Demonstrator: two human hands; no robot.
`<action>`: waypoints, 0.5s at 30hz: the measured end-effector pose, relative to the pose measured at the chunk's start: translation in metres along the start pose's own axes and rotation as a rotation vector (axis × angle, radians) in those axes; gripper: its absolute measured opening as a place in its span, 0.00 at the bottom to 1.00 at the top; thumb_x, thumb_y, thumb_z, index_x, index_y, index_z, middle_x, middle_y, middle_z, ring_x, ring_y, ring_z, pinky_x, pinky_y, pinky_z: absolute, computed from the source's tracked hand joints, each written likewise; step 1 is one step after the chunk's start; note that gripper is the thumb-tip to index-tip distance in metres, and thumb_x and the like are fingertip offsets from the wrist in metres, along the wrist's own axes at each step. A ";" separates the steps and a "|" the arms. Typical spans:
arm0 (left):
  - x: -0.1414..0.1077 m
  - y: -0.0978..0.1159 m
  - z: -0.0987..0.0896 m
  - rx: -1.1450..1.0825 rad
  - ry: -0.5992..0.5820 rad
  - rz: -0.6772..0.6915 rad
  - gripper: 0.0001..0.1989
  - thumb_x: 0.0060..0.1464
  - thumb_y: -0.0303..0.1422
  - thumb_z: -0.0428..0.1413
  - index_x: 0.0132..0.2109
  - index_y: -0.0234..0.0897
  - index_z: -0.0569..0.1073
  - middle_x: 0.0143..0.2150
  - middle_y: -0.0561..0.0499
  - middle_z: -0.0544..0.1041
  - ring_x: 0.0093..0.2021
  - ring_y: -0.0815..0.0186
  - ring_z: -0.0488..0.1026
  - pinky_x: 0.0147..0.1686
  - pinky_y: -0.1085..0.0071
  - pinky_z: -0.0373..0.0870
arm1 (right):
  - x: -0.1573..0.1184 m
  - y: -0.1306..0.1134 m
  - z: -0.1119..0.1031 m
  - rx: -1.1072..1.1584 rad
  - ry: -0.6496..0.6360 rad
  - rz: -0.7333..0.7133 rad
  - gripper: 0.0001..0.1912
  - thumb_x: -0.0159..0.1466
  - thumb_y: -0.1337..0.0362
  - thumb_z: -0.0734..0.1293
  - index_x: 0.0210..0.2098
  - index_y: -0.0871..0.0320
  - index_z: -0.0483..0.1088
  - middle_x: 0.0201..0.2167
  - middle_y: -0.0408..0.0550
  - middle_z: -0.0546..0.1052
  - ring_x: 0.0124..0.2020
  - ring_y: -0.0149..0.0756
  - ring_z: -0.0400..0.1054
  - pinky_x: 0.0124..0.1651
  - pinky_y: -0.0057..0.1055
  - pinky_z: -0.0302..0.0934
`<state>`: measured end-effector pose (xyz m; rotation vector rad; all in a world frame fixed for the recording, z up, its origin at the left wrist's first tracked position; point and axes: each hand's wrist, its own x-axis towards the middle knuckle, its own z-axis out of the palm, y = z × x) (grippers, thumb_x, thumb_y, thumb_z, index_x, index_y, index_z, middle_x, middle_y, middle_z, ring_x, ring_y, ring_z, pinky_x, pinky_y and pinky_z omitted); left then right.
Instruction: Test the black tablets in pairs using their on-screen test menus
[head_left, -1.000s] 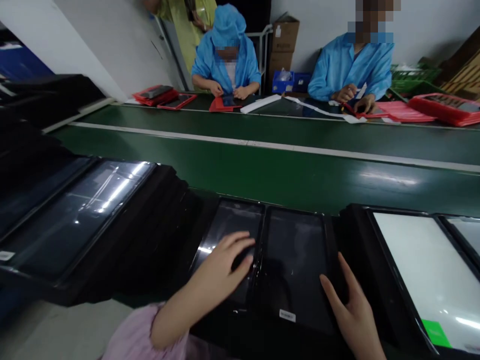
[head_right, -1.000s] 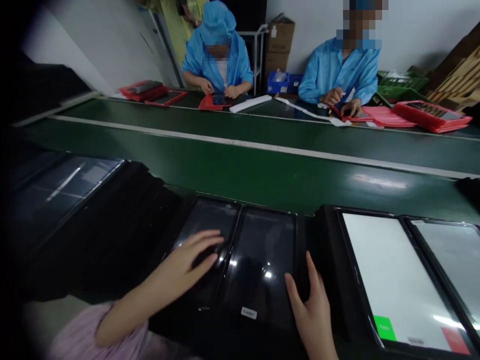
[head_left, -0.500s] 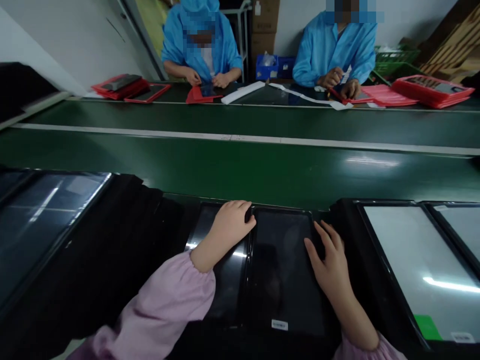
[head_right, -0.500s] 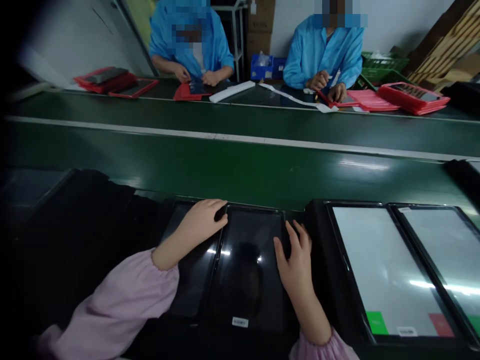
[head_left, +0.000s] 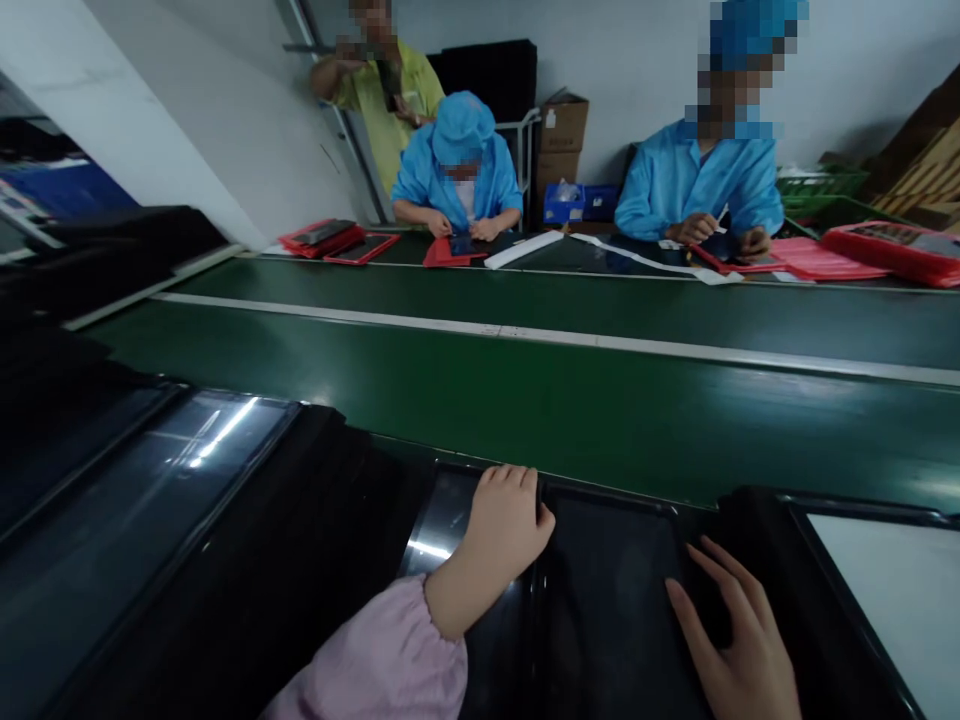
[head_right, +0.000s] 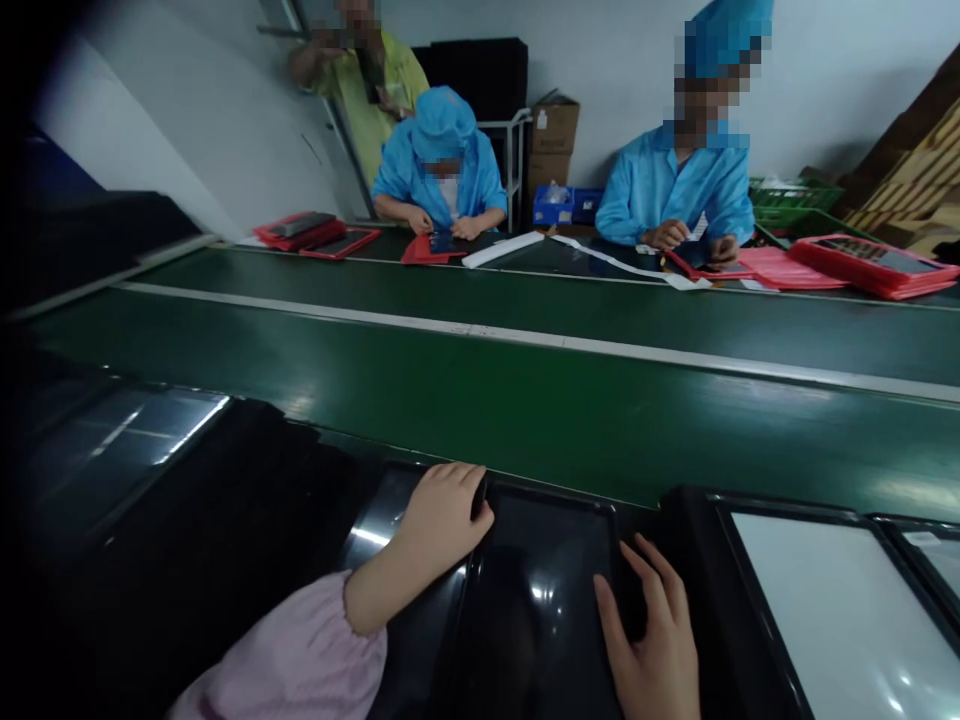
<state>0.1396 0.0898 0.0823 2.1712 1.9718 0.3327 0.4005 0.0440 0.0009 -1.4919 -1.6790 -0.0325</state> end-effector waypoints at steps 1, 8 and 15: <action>0.000 0.000 0.000 -0.014 0.001 0.002 0.17 0.60 0.28 0.56 0.53 0.31 0.84 0.56 0.33 0.86 0.60 0.43 0.82 0.65 0.45 0.75 | 0.001 0.001 0.000 0.002 -0.002 -0.003 0.26 0.74 0.38 0.63 0.52 0.51 0.79 0.55 0.56 0.81 0.51 0.52 0.81 0.29 0.37 0.75; -0.001 -0.015 -0.011 -0.125 0.017 0.058 0.20 0.65 0.31 0.55 0.61 0.33 0.80 0.61 0.36 0.84 0.63 0.48 0.80 0.67 0.49 0.74 | 0.003 0.008 0.003 0.061 -0.034 0.108 0.31 0.70 0.32 0.63 0.49 0.49 0.81 0.57 0.56 0.81 0.55 0.56 0.79 0.37 0.45 0.78; -0.105 -0.111 -0.001 -0.618 0.464 -0.302 0.25 0.73 0.49 0.48 0.67 0.46 0.76 0.73 0.44 0.75 0.75 0.53 0.69 0.75 0.49 0.64 | -0.032 0.022 -0.019 0.132 -0.036 0.284 0.29 0.72 0.37 0.62 0.53 0.51 0.80 0.53 0.53 0.84 0.52 0.52 0.80 0.48 0.43 0.77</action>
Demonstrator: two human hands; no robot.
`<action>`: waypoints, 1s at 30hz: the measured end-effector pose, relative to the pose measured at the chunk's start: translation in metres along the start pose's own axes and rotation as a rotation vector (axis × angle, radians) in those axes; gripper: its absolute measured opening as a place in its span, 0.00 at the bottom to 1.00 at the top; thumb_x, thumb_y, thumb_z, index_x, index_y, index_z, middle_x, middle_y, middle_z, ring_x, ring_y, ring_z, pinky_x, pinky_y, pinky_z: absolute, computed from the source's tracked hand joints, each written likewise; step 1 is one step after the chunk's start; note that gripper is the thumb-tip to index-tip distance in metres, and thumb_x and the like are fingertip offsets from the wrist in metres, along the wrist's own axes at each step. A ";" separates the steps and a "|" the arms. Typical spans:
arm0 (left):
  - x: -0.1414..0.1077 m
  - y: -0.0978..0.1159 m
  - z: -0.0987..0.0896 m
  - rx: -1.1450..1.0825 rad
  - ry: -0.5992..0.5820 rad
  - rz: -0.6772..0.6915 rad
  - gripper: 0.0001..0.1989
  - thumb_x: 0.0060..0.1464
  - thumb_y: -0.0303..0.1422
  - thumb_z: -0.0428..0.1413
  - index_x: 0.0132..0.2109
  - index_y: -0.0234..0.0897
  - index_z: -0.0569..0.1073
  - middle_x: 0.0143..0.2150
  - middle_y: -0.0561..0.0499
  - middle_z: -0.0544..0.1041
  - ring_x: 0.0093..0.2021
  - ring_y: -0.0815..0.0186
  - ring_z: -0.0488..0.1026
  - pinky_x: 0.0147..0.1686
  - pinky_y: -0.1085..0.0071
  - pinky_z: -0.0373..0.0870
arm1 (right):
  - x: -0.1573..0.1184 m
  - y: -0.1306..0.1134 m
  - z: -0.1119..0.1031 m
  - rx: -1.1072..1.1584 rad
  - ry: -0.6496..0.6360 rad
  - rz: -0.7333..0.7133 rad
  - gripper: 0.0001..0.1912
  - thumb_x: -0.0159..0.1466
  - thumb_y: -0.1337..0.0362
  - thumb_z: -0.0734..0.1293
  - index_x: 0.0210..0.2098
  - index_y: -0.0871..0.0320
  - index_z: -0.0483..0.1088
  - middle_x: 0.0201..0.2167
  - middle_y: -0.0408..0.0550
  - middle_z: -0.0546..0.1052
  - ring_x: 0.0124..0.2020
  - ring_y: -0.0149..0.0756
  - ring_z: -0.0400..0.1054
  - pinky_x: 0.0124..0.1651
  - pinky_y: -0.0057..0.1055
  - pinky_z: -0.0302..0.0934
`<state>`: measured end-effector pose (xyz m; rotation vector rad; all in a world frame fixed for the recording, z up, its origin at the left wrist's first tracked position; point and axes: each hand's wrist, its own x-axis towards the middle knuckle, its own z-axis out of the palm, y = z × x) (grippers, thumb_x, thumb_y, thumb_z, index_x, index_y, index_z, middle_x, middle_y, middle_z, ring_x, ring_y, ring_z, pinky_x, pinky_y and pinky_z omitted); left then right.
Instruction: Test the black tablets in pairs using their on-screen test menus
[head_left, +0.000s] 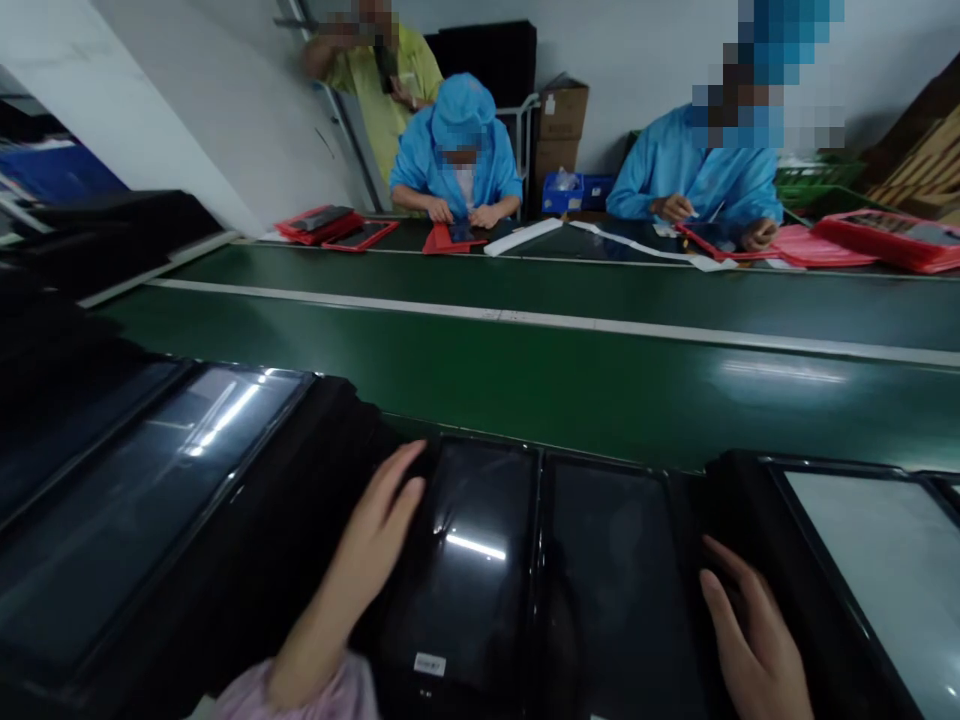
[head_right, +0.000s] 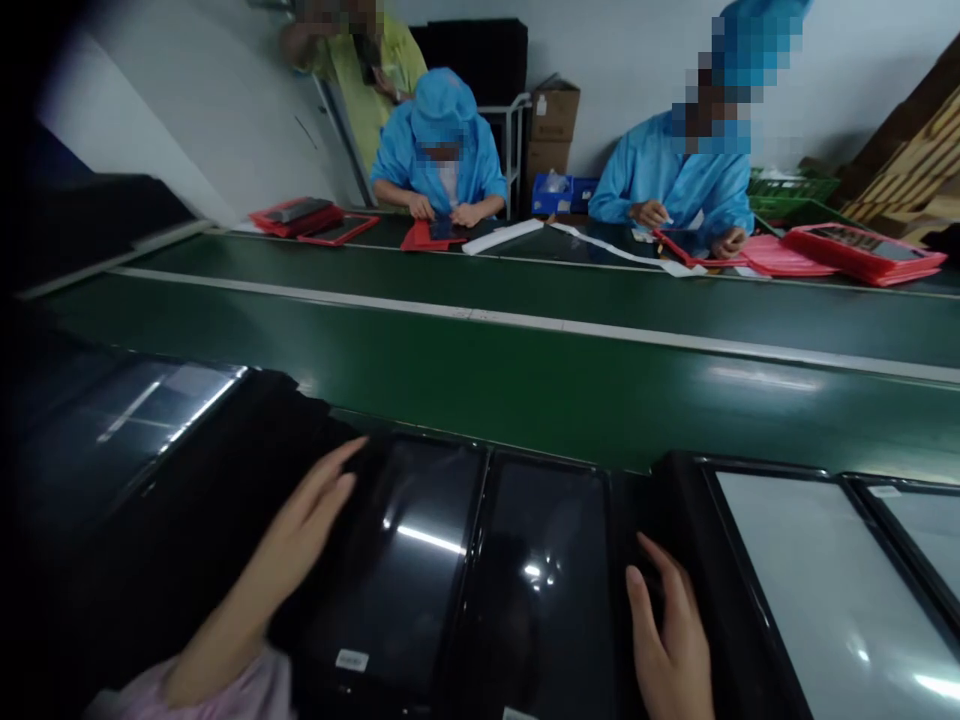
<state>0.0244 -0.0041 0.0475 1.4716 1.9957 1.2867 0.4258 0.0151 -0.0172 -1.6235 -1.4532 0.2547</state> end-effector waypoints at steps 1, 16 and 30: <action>-0.016 -0.018 -0.010 -0.024 0.056 -0.086 0.26 0.72 0.51 0.49 0.67 0.47 0.76 0.73 0.44 0.76 0.75 0.51 0.69 0.76 0.47 0.63 | -0.004 0.001 -0.004 -0.018 0.003 0.013 0.29 0.72 0.37 0.62 0.52 0.51 0.80 0.51 0.53 0.84 0.49 0.51 0.80 0.46 0.42 0.77; -0.078 -0.045 -0.015 -0.023 -0.124 0.002 0.35 0.69 0.55 0.54 0.77 0.52 0.65 0.83 0.43 0.58 0.82 0.40 0.54 0.77 0.39 0.57 | 0.005 -0.029 -0.033 -0.026 -0.105 -0.060 0.24 0.73 0.43 0.65 0.54 0.54 0.79 0.51 0.55 0.86 0.49 0.47 0.83 0.50 0.42 0.79; -0.109 -0.022 -0.012 0.375 -0.316 0.123 0.49 0.64 0.45 0.62 0.83 0.56 0.47 0.86 0.36 0.42 0.83 0.28 0.45 0.70 0.24 0.59 | -0.068 -0.011 -0.064 -0.073 -0.301 -0.647 0.18 0.70 0.60 0.64 0.38 0.44 0.88 0.54 0.52 0.84 0.70 0.60 0.68 0.64 0.60 0.71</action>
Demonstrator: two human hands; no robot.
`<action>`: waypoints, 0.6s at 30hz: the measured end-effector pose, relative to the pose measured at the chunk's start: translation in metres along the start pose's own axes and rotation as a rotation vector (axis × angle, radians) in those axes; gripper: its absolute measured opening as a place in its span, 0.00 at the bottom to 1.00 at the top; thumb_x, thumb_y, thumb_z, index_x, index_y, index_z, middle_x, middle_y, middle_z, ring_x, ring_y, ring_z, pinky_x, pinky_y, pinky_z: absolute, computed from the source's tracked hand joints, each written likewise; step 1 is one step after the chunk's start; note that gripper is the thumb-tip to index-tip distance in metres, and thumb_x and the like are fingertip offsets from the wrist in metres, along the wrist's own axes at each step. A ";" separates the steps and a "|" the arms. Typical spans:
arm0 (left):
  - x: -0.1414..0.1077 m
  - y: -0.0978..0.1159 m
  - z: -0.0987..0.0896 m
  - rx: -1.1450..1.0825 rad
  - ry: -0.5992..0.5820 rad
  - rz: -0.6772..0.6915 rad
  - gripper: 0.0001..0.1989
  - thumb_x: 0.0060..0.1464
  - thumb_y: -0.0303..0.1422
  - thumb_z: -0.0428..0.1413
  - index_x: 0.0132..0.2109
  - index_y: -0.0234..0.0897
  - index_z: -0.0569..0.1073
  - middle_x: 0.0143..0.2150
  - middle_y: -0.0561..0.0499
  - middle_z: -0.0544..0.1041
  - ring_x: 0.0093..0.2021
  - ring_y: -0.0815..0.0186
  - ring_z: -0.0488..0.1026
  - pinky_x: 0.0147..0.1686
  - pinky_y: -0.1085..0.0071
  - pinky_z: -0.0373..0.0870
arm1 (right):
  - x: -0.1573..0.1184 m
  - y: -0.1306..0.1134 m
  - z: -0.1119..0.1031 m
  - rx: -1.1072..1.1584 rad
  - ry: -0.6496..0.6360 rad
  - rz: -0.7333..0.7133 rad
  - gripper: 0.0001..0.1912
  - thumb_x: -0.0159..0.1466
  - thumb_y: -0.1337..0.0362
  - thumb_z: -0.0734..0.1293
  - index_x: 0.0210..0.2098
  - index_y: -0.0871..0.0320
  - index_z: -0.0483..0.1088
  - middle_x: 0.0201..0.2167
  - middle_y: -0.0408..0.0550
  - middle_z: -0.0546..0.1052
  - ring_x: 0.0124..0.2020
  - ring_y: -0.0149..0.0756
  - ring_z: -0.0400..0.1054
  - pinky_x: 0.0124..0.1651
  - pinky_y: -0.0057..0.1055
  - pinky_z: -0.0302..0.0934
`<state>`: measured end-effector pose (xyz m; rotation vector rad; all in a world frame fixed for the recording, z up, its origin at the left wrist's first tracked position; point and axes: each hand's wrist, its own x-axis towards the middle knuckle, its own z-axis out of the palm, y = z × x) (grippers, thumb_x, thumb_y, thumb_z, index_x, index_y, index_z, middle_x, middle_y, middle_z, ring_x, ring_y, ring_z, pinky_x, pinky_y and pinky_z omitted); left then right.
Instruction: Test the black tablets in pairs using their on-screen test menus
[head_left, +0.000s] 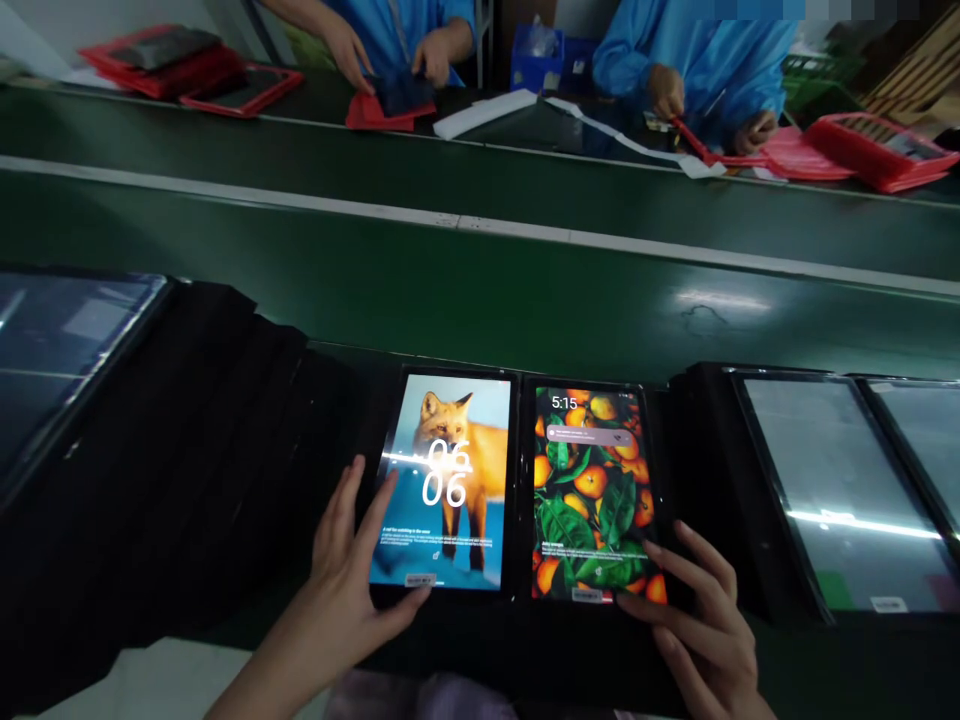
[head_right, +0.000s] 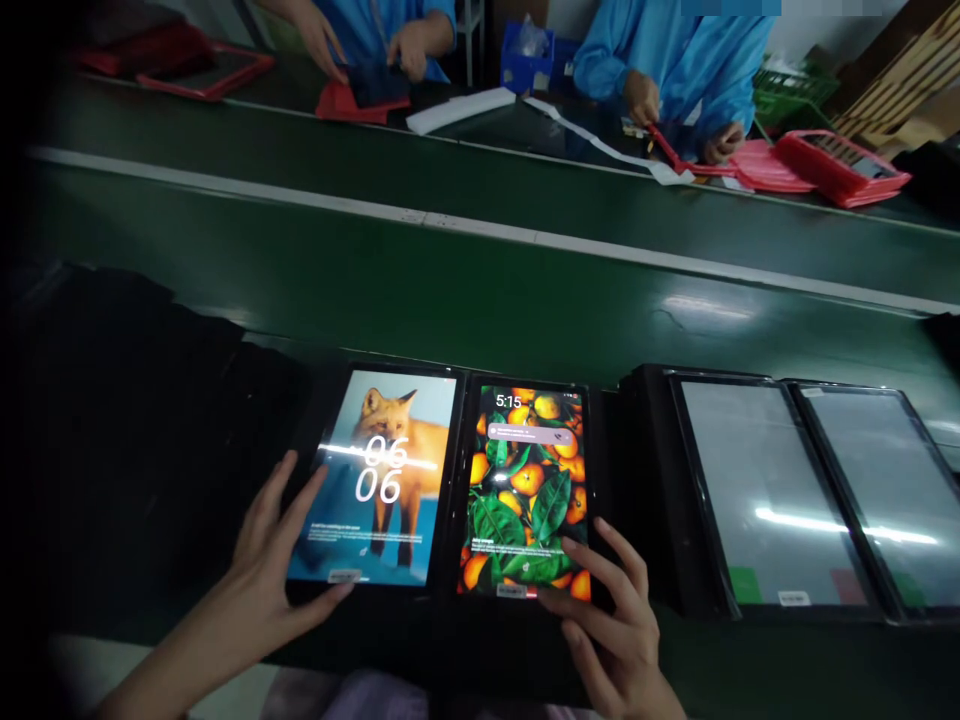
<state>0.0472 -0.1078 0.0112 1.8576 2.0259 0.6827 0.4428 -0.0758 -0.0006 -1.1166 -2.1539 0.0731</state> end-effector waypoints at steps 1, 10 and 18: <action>0.005 0.001 0.003 -0.015 0.037 -0.055 0.46 0.65 0.47 0.61 0.82 0.53 0.50 0.85 0.36 0.45 0.82 0.28 0.46 0.71 0.25 0.59 | 0.001 0.001 0.000 -0.002 -0.006 0.003 0.18 0.70 0.60 0.64 0.38 0.44 0.89 0.54 0.52 0.85 0.70 0.61 0.67 0.65 0.61 0.71; 0.032 -0.004 0.001 -0.359 0.323 -0.172 0.31 0.68 0.50 0.59 0.74 0.54 0.67 0.81 0.44 0.57 0.81 0.42 0.57 0.78 0.44 0.57 | 0.026 -0.010 0.003 -0.038 -0.033 -0.072 0.18 0.71 0.68 0.64 0.44 0.45 0.87 0.64 0.49 0.78 0.76 0.55 0.58 0.64 0.50 0.70; 0.005 -0.013 -0.003 -0.320 0.278 -0.247 0.27 0.67 0.49 0.58 0.70 0.50 0.71 0.73 0.42 0.70 0.78 0.41 0.61 0.77 0.37 0.56 | 0.040 -0.009 0.012 -0.063 0.075 0.053 0.23 0.75 0.64 0.61 0.63 0.44 0.78 0.70 0.50 0.72 0.74 0.58 0.61 0.67 0.56 0.66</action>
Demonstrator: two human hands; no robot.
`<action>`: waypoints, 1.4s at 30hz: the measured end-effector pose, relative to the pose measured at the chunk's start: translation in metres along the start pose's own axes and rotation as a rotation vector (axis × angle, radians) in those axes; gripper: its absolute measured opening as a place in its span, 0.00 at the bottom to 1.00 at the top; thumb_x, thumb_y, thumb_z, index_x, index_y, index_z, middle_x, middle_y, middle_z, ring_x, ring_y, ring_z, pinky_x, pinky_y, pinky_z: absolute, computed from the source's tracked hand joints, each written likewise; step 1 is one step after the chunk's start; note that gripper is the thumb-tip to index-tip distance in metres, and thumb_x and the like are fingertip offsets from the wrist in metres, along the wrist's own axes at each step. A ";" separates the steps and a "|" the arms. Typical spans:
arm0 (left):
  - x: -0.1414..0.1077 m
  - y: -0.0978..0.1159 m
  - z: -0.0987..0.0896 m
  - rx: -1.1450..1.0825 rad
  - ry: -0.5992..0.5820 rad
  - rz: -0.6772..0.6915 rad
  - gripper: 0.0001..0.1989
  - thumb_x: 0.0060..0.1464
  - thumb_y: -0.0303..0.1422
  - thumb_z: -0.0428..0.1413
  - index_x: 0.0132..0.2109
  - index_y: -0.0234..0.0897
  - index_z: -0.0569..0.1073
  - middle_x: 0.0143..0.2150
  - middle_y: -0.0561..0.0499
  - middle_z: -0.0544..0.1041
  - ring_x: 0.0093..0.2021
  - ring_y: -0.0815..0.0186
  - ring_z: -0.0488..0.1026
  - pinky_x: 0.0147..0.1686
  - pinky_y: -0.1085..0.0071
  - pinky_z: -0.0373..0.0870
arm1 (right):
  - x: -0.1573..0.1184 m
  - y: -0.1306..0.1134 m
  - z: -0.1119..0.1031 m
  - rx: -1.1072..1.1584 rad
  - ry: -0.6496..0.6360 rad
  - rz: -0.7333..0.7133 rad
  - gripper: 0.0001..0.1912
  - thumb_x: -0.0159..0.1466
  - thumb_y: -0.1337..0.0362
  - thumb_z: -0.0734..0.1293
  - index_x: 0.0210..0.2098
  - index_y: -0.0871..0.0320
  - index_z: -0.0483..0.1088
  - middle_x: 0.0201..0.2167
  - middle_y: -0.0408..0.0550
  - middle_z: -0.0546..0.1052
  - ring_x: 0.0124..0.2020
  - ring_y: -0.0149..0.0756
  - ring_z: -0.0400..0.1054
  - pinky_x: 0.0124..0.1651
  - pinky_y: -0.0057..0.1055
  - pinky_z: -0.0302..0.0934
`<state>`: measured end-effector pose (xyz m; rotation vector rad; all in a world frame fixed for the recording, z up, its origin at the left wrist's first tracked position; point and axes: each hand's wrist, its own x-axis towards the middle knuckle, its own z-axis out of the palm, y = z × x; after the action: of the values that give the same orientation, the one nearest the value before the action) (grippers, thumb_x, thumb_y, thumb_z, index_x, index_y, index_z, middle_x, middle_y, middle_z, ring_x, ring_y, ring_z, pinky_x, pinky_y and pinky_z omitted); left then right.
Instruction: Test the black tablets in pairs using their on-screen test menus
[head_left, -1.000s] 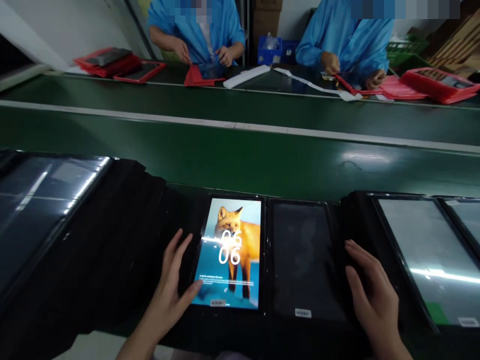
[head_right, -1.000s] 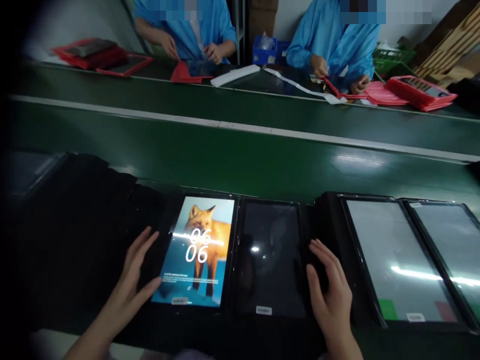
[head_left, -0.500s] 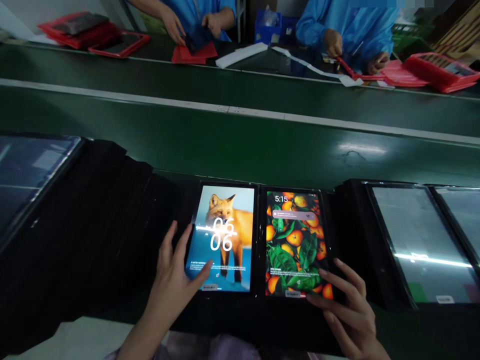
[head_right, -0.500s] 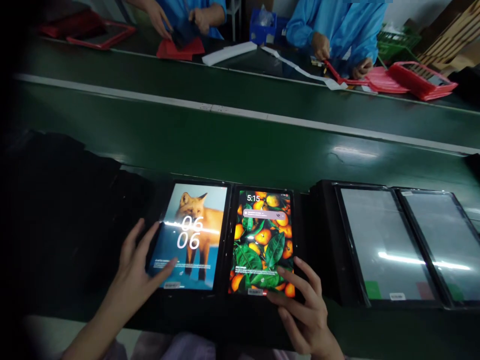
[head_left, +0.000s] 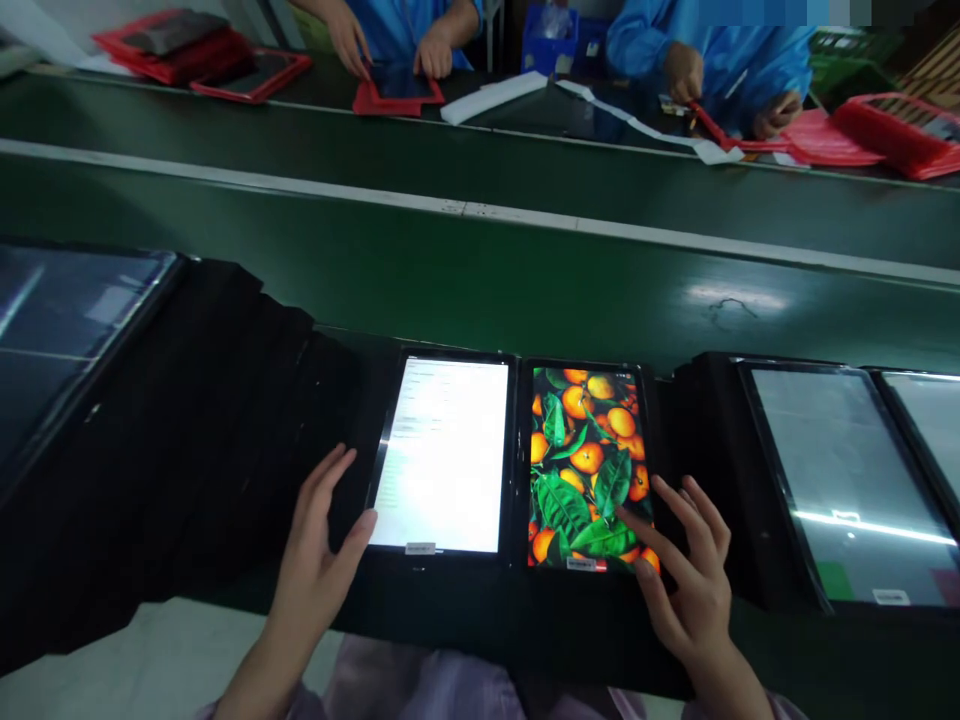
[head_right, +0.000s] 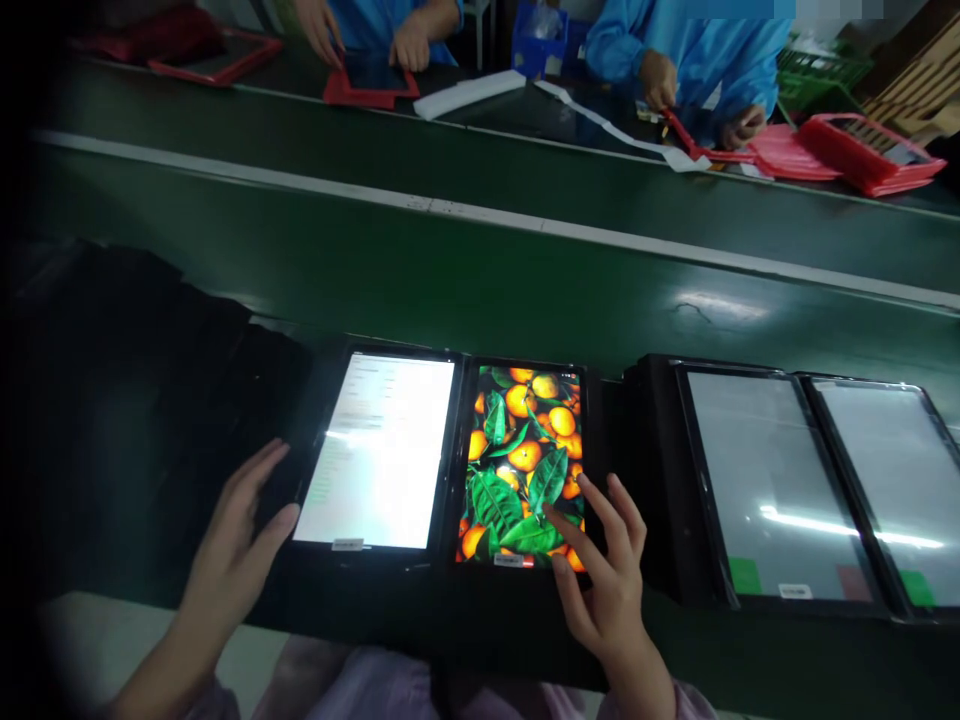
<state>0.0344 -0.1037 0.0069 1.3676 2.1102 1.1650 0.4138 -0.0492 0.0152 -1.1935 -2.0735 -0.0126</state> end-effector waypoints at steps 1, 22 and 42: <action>-0.001 0.003 0.002 0.010 0.021 0.037 0.27 0.68 0.49 0.57 0.70 0.49 0.71 0.71 0.41 0.72 0.77 0.41 0.63 0.78 0.36 0.55 | 0.002 0.002 0.000 0.011 0.009 -0.022 0.23 0.75 0.65 0.61 0.62 0.44 0.79 0.69 0.49 0.73 0.73 0.58 0.62 0.66 0.55 0.66; 0.003 0.003 0.000 0.263 -0.177 0.050 0.49 0.62 0.56 0.62 0.82 0.51 0.52 0.84 0.34 0.48 0.81 0.27 0.50 0.71 0.23 0.57 | 0.014 0.002 0.003 0.029 -0.007 -0.109 0.16 0.78 0.66 0.62 0.59 0.54 0.78 0.75 0.51 0.68 0.82 0.49 0.48 0.74 0.48 0.58; 0.012 -0.035 -0.010 -0.159 -0.188 0.024 0.38 0.65 0.47 0.65 0.77 0.63 0.62 0.84 0.49 0.55 0.84 0.40 0.46 0.78 0.32 0.42 | 0.030 -0.036 0.000 0.062 -0.102 -0.232 0.12 0.76 0.69 0.65 0.47 0.51 0.81 0.60 0.54 0.80 0.82 0.52 0.49 0.67 0.51 0.64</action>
<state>0.0024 -0.1042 -0.0138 1.3749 1.8357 1.1388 0.3777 -0.0474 0.0455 -0.9285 -2.2750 0.0037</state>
